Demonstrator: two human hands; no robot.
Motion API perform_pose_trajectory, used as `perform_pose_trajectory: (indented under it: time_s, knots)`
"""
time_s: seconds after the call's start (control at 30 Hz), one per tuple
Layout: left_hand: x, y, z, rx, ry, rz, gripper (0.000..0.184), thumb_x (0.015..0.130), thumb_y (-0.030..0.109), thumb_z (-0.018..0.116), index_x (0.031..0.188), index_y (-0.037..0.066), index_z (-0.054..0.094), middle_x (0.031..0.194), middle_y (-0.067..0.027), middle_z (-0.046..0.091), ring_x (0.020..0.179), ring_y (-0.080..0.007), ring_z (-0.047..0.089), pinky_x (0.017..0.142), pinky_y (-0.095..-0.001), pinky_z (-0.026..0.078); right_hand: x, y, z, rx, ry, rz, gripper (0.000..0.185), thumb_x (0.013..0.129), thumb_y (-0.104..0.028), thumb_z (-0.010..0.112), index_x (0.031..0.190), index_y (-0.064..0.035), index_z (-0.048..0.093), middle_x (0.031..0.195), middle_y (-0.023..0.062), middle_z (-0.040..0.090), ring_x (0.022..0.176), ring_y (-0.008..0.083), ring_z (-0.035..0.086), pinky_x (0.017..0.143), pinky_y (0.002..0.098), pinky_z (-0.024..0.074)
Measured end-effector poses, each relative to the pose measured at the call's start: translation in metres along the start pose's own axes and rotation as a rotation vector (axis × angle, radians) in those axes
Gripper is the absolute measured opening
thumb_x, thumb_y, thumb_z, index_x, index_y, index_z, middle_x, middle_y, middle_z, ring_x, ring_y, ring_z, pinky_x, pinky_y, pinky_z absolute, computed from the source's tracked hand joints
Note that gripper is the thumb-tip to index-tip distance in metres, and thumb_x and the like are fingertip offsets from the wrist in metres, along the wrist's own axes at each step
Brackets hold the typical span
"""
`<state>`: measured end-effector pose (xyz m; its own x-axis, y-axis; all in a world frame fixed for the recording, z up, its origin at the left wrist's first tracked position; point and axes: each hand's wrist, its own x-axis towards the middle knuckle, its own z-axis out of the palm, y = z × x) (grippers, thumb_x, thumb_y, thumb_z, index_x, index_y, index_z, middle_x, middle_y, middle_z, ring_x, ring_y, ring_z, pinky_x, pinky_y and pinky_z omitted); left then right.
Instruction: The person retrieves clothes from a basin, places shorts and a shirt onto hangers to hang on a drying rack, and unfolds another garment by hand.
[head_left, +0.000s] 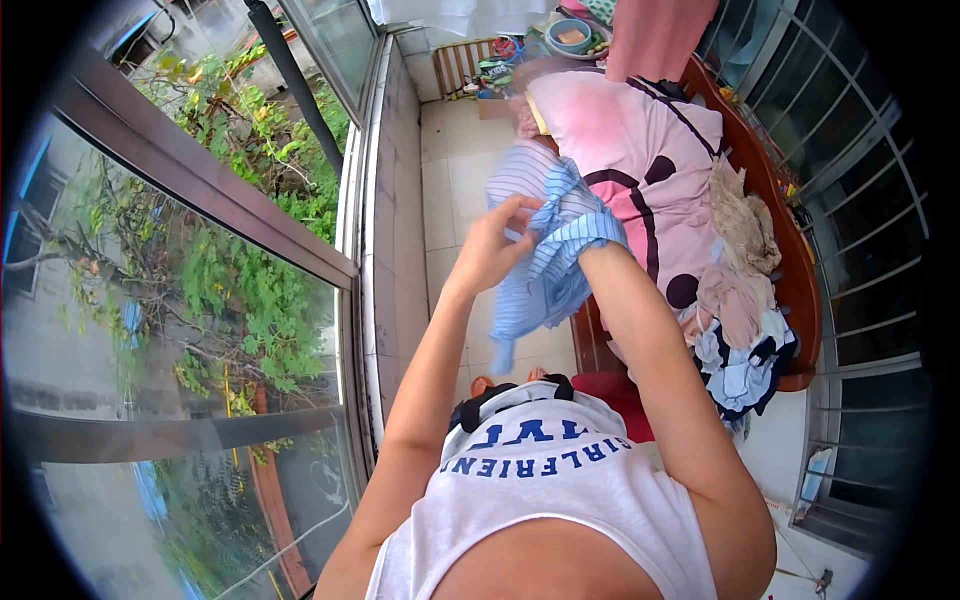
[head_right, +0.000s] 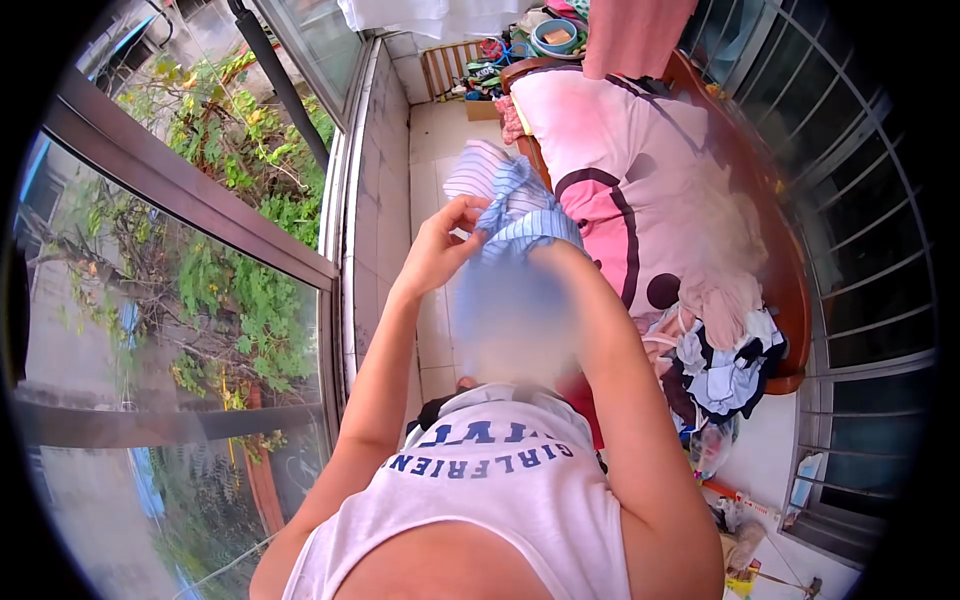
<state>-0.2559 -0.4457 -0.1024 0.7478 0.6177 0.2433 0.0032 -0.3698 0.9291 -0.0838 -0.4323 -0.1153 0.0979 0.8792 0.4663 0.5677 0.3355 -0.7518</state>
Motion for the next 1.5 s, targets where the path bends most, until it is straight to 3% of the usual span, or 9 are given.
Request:
perform_pose_trajectory:
  time_s: [0.23,0.3,0.43,0.53,0.7,0.83,1.37,1.43,1.5]
  knots:
    - [0.017,0.018,-0.016,-0.322,-0.148,-0.111,0.029,0.074,0.009,0.064,0.102,0.003,0.057,0.079,-0.0072,0.057,0.077,-0.0135,0.056,0.065,-0.0286,0.046,-0.005,-0.001,0.003,-0.002,0.009,-0.003,0.037,0.081,-0.022,0.05,0.114,-0.0053,0.051,0.108,0.0184,0.055,0.098,0.0296,0.053,0.082,0.0384,0.0417]
    - [0.038,0.008,-0.025,0.348,0.497,0.144,0.021,0.077,0.014,0.063,0.094,0.002,0.059,0.076,-0.0028,0.056,0.071,-0.0097,0.053,0.061,-0.0273,0.044,-0.01,-0.001,0.001,0.002,0.015,0.001,0.037,0.081,-0.022,0.05,0.114,-0.0054,0.051,0.108,0.0183,0.055,0.098,0.0295,0.053,0.082,0.0383,0.0417]
    - [0.067,-0.016,-0.033,0.394,0.418,0.164,0.016,0.081,0.013,0.059,0.09,0.0,0.058,0.072,0.001,0.052,0.065,-0.007,0.048,0.057,-0.025,0.042,-0.017,-0.001,0.006,-0.014,0.026,0.0,0.038,0.081,-0.022,0.05,0.115,-0.0056,0.051,0.108,0.0181,0.055,0.098,0.0294,0.053,0.083,0.0382,0.0416]
    - [0.072,-0.007,-0.031,-0.373,0.452,-0.098,0.009,0.084,0.009,0.05,0.084,0.002,0.055,0.07,0.0027,0.052,0.063,-0.0048,0.046,0.055,-0.0203,0.038,-0.017,0.001,0.011,-0.013,0.038,-0.007,0.038,0.081,-0.023,0.05,0.115,-0.0057,0.051,0.108,0.018,0.055,0.098,0.0293,0.053,0.083,0.0382,0.0416]
    - [0.054,0.018,-0.008,-0.506,0.291,-0.07,0.009,0.089,0.012,0.049,0.088,0.006,0.055,0.074,0.0058,0.051,0.065,-0.0024,0.044,0.058,-0.0167,0.035,-0.015,0.001,0.013,-0.018,0.045,-0.007,0.039,0.081,-0.023,0.05,0.116,-0.0059,0.05,0.108,0.0178,0.055,0.098,0.0292,0.053,0.083,0.038,0.0415]
    - [0.038,0.012,0.02,-0.124,0.18,0.042,0.011,0.081,0.01,0.051,0.085,0.0,0.054,0.064,-0.0021,0.052,0.059,-0.008,0.047,0.055,-0.0237,0.04,-0.015,0.004,0.011,-0.013,0.043,-0.007,0.039,0.081,-0.023,0.05,0.116,-0.0061,0.05,0.108,0.0176,0.055,0.099,0.0291,0.053,0.083,0.0379,0.0415]
    - [0.018,0.026,0.026,-0.028,0.24,0.041,0.014,0.083,0.013,0.056,0.087,-0.001,0.058,0.071,-0.0073,0.059,0.064,-0.0118,0.054,0.061,-0.0258,0.045,-0.011,0.008,-0.006,-0.015,0.062,-0.013,0.041,0.081,-0.024,0.051,0.118,-0.0067,0.05,0.109,0.017,0.054,0.099,0.0286,0.052,0.084,0.0375,0.0412]
    - [0.029,0.022,0.018,-0.122,0.289,0.078,0.012,0.086,0.012,0.056,0.089,0.002,0.061,0.074,-0.0009,0.058,0.067,-0.0069,0.05,0.062,-0.0214,0.041,-0.014,0.008,-0.007,-0.023,0.072,-0.016,0.042,0.081,-0.024,0.051,0.118,-0.0068,0.049,0.109,0.0169,0.054,0.099,0.0286,0.052,0.084,0.0374,0.0412]
    - [0.044,0.015,0.011,0.395,0.727,0.232,0.014,0.081,0.012,0.061,0.093,0.005,0.062,0.073,-0.0052,0.058,0.075,-0.0164,0.056,0.063,-0.0249,0.045,-0.014,0.008,-0.008,-0.031,0.08,-0.018,0.042,0.081,-0.025,0.051,0.119,-0.0069,0.049,0.109,0.0168,0.054,0.099,0.0285,0.052,0.084,0.0374,0.0412]
